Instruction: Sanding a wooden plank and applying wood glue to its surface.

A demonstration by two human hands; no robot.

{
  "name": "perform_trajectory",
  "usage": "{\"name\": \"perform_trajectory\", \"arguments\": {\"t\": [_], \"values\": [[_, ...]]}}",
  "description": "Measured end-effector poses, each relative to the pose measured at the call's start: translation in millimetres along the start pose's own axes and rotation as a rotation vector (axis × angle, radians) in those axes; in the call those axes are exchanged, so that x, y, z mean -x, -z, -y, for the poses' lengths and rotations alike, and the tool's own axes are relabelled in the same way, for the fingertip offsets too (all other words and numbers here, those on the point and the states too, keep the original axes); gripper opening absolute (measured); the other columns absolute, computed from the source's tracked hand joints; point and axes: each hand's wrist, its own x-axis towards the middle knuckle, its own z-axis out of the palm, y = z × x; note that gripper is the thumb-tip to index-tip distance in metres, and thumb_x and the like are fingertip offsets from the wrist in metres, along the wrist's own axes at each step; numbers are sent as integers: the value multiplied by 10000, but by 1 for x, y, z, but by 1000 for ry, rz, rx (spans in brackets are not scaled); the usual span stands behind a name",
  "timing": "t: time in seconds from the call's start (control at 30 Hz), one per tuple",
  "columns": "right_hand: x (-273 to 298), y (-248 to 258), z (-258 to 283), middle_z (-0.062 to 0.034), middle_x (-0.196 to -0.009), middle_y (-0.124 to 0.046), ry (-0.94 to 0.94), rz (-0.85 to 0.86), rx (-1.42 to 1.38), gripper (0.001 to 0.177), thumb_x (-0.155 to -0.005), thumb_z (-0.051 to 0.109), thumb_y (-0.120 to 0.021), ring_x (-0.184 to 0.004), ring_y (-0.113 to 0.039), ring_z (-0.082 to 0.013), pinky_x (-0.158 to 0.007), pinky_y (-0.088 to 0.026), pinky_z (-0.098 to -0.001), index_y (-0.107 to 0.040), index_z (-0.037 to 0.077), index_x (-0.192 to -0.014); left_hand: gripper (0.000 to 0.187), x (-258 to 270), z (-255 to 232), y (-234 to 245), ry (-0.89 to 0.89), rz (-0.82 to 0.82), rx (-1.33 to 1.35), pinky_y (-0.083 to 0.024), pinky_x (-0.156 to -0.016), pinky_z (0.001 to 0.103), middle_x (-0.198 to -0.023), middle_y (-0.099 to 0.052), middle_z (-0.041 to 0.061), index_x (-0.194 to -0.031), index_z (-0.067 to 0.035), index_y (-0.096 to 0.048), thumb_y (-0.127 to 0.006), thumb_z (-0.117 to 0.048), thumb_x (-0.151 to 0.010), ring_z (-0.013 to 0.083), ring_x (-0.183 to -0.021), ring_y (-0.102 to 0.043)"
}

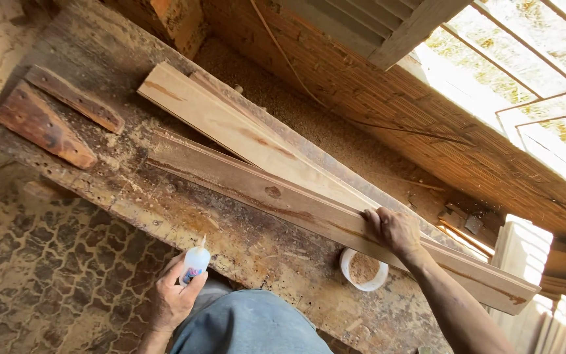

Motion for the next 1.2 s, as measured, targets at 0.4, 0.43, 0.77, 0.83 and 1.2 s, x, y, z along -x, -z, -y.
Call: {"name": "perform_trajectory", "arguments": {"t": [0.4,0.43,0.77,0.83,1.2], "values": [[-66,-22,-15,-109,-581,-566,37,-291,-221,523,-1018,481,-566,-522,-547,-271,-511,-477,-442,-570,104,-655,445,8,-20,-16,-71,23,-88,-587,-813,326,-1169,-741,118,-1208,3,-697,-776,-127,-790,197,-971,-747],[-59,-21,-16,-147,-705,-630,123,-437,-239,465,-964,431,-665,-679,-625,-334,-607,-515,-464,-580,75,-677,443,7,-19,-21,-80,10,-104,-579,-811,323,-1154,-747,126,-1193,13,-702,-785,-120,-779,195,-955,-748],[-23,8,50,-202,-1607,-269,-290,101,-232,798,-926,562,-643,-1501,-168,-402,-1186,-137,-579,-346,136,-1532,502,-28,-17,-40,-280,234,-256,-591,-814,283,-1057,-729,104,-1248,-20,-696,-808,-148,-776,166,-917,-735],[-7,-38,26,-132,-1743,-98,-229,-406,-1899,1228,-681,485,-835,-1619,-134,-343,-1296,-144,-537,-132,140,-1627,458,-29,-52,-47,-216,293,-252,-552,-858,332,-1121,-737,142,-1219,7,-700,-788,-79,-778,206,-975,-720],[322,115,117,-155,-1769,165,535,-2207,-2316,1215,-900,575,-695,-1634,15,-406,-1324,-130,-560,160,185,-1670,467,-46,-26,-94,-554,772,-208,-560,-877,321,-1229,-710,142,-1172,25,-706,-818,-37,-722,192,-1035,-708]]}}
